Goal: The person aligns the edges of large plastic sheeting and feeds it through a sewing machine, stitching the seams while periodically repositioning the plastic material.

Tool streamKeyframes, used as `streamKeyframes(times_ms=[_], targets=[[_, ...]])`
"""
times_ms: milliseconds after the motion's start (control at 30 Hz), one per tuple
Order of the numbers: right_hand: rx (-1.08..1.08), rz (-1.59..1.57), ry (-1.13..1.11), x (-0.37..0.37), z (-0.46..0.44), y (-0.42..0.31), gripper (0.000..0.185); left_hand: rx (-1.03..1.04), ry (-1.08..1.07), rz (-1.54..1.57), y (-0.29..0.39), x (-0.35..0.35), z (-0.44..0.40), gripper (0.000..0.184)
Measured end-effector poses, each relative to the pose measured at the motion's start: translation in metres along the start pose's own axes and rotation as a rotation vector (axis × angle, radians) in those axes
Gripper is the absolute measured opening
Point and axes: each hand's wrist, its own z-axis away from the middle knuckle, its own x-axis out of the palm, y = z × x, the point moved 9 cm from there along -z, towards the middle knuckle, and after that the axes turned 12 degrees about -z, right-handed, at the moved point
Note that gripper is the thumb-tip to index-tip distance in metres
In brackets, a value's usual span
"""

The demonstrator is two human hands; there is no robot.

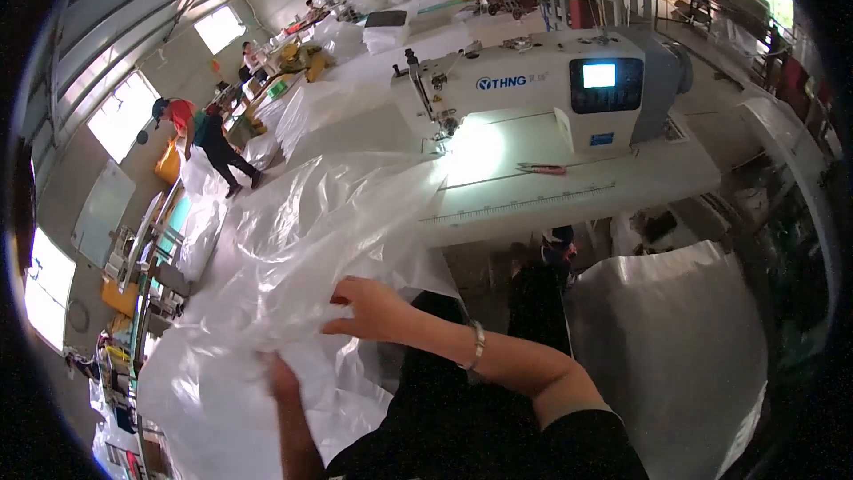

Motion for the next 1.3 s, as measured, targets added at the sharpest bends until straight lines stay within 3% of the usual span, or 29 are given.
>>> streamKeyframes(times_ms=[67, 133, 167, 233, 267, 300, 333, 367, 400, 433, 467, 500, 567, 633, 667, 700, 733, 767, 800, 833, 900, 933, 1000, 1067, 1100, 1167, 1200, 1267, 1300], targets=[[0.002, 0.201, 0.523, -0.047, 0.042, 0.050, 0.045, -0.134, 0.255, -0.014, -0.004, -0.060, -0.011, 0.041], [-0.010, 0.556, 0.857, -0.087, 0.084, 0.088, 0.053, -0.239, 0.077, -0.502, 0.038, -0.082, -0.014, 0.043], [-0.010, 0.560, 0.864, -0.090, 0.091, 0.119, 0.053, -0.232, 0.075, -0.500, 0.054, -0.091, -0.017, 0.043], [0.261, 0.410, 1.098, -0.104, 0.118, 0.188, 0.046, -0.266, 0.145, -0.502, 0.069, -0.114, -0.022, 0.043], [0.394, 0.110, 0.759, -0.085, 0.100, 0.214, 0.042, -0.266, 0.145, -0.505, 0.039, -0.126, -0.038, 0.043], [0.503, -0.181, 0.406, -0.054, 0.089, 0.223, 0.039, -0.034, 0.079, -0.489, 0.005, -0.137, -0.072, 0.041], [0.504, -0.265, 0.180, -0.009, 0.081, 0.198, 0.032, 0.201, 0.014, -0.468, -0.008, -0.146, -0.095, 0.041], [0.426, -0.399, -0.150, 0.039, 0.078, 0.149, 0.027, 0.205, 0.015, -0.467, -0.010, -0.165, -0.110, 0.041], [0.412, -0.875, -0.317, 0.089, 0.085, 0.112, 0.019, 0.258, -0.213, -0.281, -0.003, -0.164, -0.117, 0.040], [0.424, -1.058, -0.370, 0.104, 0.085, 0.085, 0.019, 0.305, -0.437, -0.089, 0.014, -0.159, -0.115, 0.040], [0.433, -1.242, -0.424, 0.111, 0.087, 0.068, 0.020, 0.193, -0.398, 0.093, 0.038, -0.157, -0.114, 0.037], [0.429, -1.237, -0.425, 0.108, 0.088, 0.072, 0.020, 0.149, -0.365, 0.107, -0.008, -0.163, -0.134, 0.029], [0.372, -0.661, -0.458, 0.098, 0.092, 0.098, 0.022, 0.111, -0.336, 0.111, -0.057, -0.141, -0.174, 0.026], [0.381, -0.517, -0.501, 0.089, 0.113, 0.121, 0.023, -0.369, 0.145, 0.221, -0.095, -0.133, -0.195, 0.034], [0.396, -0.369, -0.548, 0.083, 0.126, 0.131, 0.024, -0.113, 0.172, -0.125, -0.103, -0.111, -0.220, 0.036], [0.397, -0.364, -0.547, 0.072, 0.134, 0.132, 0.024, 0.371, 0.256, -0.219, -0.041, -0.074, -0.190, 0.028], [0.386, -0.262, -0.609, 0.065, 0.143, 0.130, 0.025, 0.434, 0.109, -0.190, 0.026, -0.029, -0.151, 0.020], [0.375, -0.163, -0.672, 0.062, 0.151, 0.127, 0.026, 0.817, 0.146, -0.423, 0.104, -0.003, -0.098, 0.044], [0.379, -0.166, -0.678, 0.054, 0.151, 0.119, 0.026, 0.918, 0.044, -0.699, 0.126, 0.029, -0.084, 0.065], [0.449, -0.136, -0.671, 0.040, 0.149, 0.115, 0.026, 0.844, -0.042, -0.667, 0.127, 0.048, -0.087, 0.077], [0.518, -0.105, -0.665, 0.016, 0.142, 0.116, 0.026, 0.726, -0.057, -0.780, 0.127, 0.067, -0.101, 0.080], [0.476, -0.176, -0.512, -0.005, 0.129, 0.117, 0.029, 0.615, -0.069, -0.889, 0.119, 0.074, -0.115, 0.084], [0.431, -0.244, -0.358, -0.021, 0.113, 0.123, 0.031, 0.672, -0.006, -0.917, 0.116, 0.078, -0.137, 0.082], [0.453, -0.074, 0.228, -0.073, 0.100, 0.143, 0.041, 0.731, 0.110, -0.996, 0.117, 0.077, -0.152, 0.070], [0.454, -0.073, 0.226, -0.067, 0.095, 0.156, 0.041, 0.729, 0.110, -0.996, 0.115, 0.077, -0.154, 0.070], [0.408, -0.147, 0.651, -0.084, 0.099, 0.170, 0.039, 0.907, 0.183, -1.066, 0.123, 0.079, -0.146, 0.045], [0.410, -0.152, 0.648, -0.082, 0.097, 0.170, 0.039, 0.904, 0.180, -1.071, 0.118, 0.078, -0.151, 0.045], [0.545, -0.651, 0.442, -0.048, 0.090, 0.179, 0.029, 0.996, 0.166, -0.839, 0.125, 0.067, -0.150, 0.023], [0.551, -0.655, 0.437, -0.043, 0.090, 0.178, 0.029, 0.990, 0.161, -0.844, 0.129, 0.064, -0.147, 0.023]])
